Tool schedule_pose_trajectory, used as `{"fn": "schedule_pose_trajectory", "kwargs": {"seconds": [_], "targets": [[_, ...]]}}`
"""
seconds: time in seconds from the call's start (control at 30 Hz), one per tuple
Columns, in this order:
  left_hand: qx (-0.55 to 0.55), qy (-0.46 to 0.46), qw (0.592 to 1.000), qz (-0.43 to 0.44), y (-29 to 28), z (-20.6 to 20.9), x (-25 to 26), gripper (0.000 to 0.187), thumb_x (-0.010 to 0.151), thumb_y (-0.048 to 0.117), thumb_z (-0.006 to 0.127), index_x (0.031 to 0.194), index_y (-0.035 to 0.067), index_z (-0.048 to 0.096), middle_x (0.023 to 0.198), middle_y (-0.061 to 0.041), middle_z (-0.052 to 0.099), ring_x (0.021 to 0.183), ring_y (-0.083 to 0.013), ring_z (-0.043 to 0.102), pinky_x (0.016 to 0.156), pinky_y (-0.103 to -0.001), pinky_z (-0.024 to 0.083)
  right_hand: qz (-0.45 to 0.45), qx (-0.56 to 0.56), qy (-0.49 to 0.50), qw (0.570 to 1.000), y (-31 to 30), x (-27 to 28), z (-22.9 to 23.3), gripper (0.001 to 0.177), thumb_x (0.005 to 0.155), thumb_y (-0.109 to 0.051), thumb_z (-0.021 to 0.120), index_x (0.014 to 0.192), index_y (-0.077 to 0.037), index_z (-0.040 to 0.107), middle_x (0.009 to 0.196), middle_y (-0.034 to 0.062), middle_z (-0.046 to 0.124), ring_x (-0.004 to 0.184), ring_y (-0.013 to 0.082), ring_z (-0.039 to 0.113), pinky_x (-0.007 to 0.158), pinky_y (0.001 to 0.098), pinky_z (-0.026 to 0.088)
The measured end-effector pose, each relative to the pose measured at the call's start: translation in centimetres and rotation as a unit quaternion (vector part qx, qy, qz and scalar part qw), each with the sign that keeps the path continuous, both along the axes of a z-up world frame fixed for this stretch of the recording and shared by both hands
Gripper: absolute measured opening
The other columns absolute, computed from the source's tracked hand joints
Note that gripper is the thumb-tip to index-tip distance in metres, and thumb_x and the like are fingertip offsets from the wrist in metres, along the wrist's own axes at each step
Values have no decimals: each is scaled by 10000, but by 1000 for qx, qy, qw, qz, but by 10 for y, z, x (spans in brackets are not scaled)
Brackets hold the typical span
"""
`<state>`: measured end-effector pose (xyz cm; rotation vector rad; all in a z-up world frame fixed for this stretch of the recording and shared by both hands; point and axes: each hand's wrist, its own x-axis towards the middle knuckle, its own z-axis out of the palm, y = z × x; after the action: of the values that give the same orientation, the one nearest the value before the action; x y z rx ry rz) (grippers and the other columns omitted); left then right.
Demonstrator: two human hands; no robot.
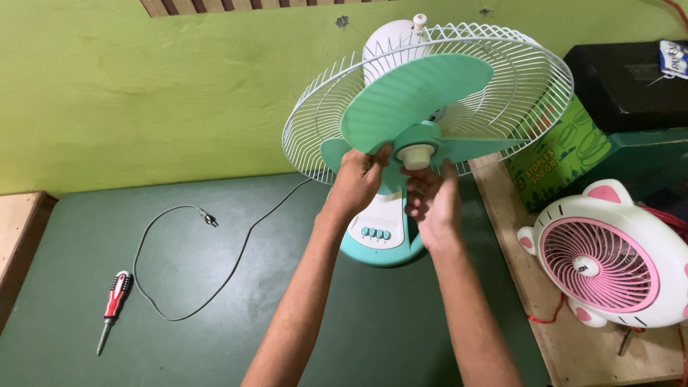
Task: The person lifts the front grille off a table fan and sets it on a side table, then twists off the white blade cap and removes the teal fan blades from the motor shaft. They then fit the blades back onto the shaft, secure the cap, and use a screwdriver to tighten the screw on the grille retaining ring.
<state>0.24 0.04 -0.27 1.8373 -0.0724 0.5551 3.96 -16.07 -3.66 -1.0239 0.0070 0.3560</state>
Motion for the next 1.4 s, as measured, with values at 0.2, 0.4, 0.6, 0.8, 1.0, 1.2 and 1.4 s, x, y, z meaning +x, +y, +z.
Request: {"fn": "schedule_pose_trajectory", "kwargs": {"seconds": [0.2,0.4,0.6,0.8,1.0,1.2,1.4], "targets": [[7,-31,999,-3,-1,-2,1,232,1050,194,560,1066,-26,632,821,-145,678,745,-218,619,720,-381,518,-117,-24,-37,992,9,-7,-5,510,1063,-562,519,905,-90,632,705,-48,429,566,76,364,487,250,291],[-2,6,1000,2,1,-3,0,250,1060,210,559,1073,-29,632,782,-154,651,697,-229,543,676,-385,495,17,18,12,1000,8,0,2,598,949,-604,416,911,-82,705,693,-21,556,505,83,385,446,248,318],[1,-9,1000,3,0,2,-2,231,1044,188,560,1075,-29,634,792,-161,656,704,-235,574,686,-386,503,-26,2,-4,1000,5,0,2,533,1018,-597,513,965,-83,642,728,-42,508,541,70,384,452,247,307],[54,-78,995,38,0,13,-16,256,1026,185,624,1221,19,624,1095,-180,655,926,-267,618,834,-376,515,-18,-18,-65,998,7,-1,-1,487,1006,-558,576,1006,-74,632,776,-32,552,569,63,423,466,248,343],[137,-164,927,309,19,0,-52,518,871,262,848,1293,90,601,1277,-149,532,1237,-350,457,1066,-468,394,-38,-61,-45,996,3,-4,5,522,955,-576,491,955,-80,653,757,2,645,536,77,532,459,260,472],[127,-198,888,396,57,-27,-50,324,938,137,813,1203,106,632,1289,-178,403,1259,-335,450,1095,-477,412,-122,-169,-204,957,2,-10,10,402,990,-421,684,1001,-24,618,822,28,620,578,78,518,476,249,441],[-17,-200,956,214,93,-30,-33,160,1063,3,593,1204,55,538,1341,-172,619,1197,-256,678,985,-399,607,-166,-235,-235,929,9,-18,23,309,950,-298,734,1038,-18,635,830,27,692,642,94,617,571,248,517]]}}
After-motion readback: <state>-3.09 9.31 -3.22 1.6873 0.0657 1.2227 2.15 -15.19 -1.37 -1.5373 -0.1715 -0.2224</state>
